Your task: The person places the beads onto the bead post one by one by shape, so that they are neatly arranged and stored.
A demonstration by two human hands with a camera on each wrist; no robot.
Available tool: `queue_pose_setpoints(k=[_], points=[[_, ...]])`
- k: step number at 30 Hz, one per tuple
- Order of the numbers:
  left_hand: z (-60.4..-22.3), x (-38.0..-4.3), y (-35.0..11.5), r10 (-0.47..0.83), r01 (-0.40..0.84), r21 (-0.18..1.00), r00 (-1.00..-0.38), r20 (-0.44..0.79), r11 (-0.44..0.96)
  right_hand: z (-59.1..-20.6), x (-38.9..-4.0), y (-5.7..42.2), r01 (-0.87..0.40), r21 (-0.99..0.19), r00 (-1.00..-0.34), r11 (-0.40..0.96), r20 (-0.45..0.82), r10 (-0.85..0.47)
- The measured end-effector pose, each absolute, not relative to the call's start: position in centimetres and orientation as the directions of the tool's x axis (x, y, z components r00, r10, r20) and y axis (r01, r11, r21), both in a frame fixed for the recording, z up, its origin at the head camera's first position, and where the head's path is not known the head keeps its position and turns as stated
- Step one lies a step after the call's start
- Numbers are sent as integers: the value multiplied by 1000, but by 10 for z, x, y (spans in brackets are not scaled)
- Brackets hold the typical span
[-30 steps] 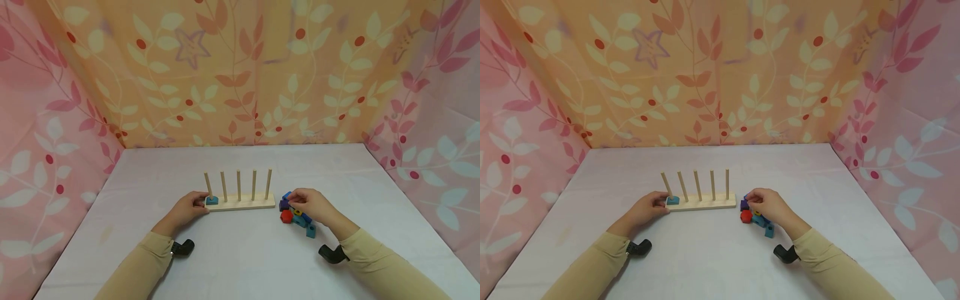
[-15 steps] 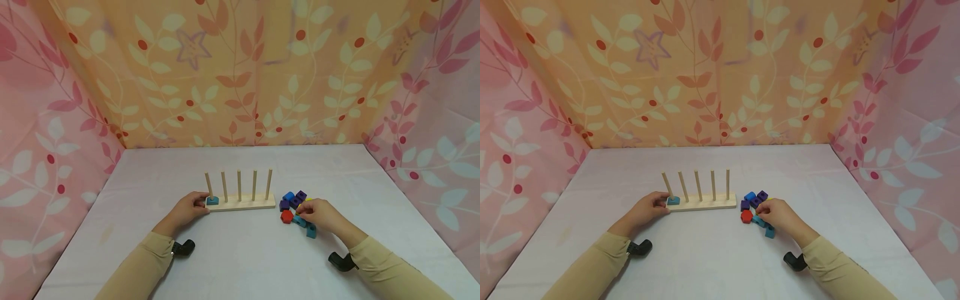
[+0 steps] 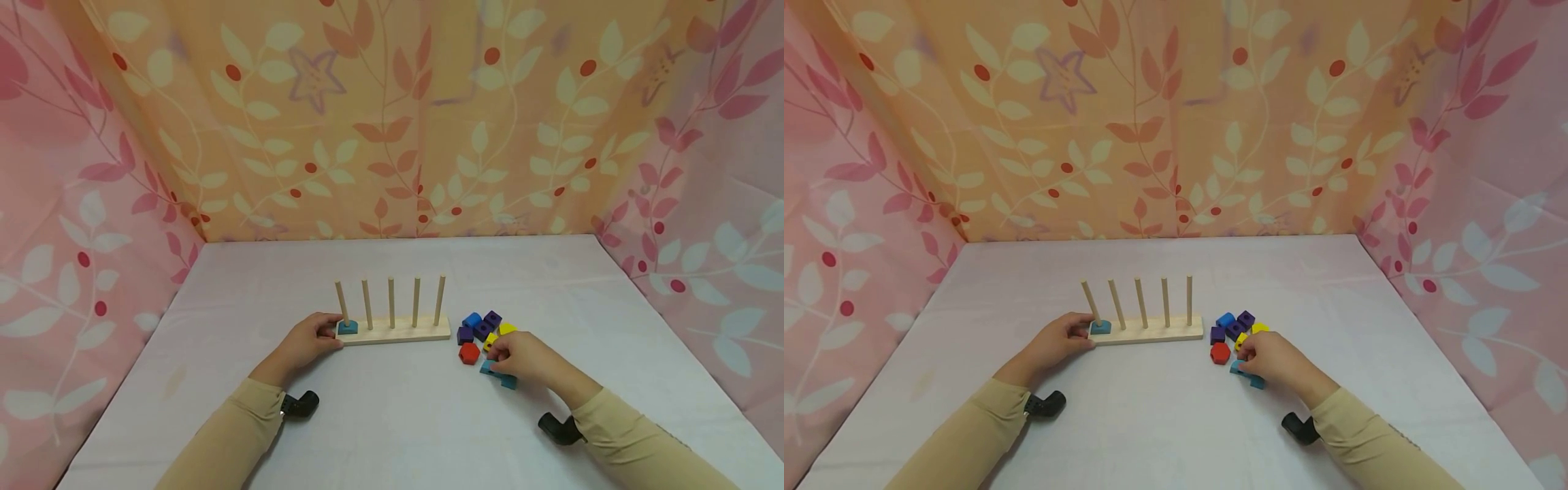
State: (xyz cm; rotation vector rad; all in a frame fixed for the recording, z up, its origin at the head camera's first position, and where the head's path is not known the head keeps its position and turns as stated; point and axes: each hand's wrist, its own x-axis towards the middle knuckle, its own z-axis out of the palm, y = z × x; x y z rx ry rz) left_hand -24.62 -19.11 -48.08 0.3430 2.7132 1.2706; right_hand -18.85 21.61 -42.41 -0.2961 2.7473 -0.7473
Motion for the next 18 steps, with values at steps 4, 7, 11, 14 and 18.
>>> queue_pose_setpoints(k=[4, 7, 11, 14, 18], points=[[-479, -245, -190, 257, 149, 771, -966, -20, 620, -424, -188, 217, -120, -526, -937, 842, -221, -271], [-478, -245, -190, 261, 156, 772, -965, -14, 616, -423, -187, 217, -145, -537, -930, 831, -212, -300], [-478, -245, -190, 266, 161, 776, -964, -9, 610, -423, -184, 215, -178, -542, -923, 821, -197, -330], [-478, -245, -190, 264, 158, 777, -965, -10, 609, -422, -183, 214, -186, -534, -925, 825, -188, -331], [-478, -245, -190, 261, 155, 777, -965, -13, 611, -422, -184, 214, -177, -509, -931, 842, -190, -311]])
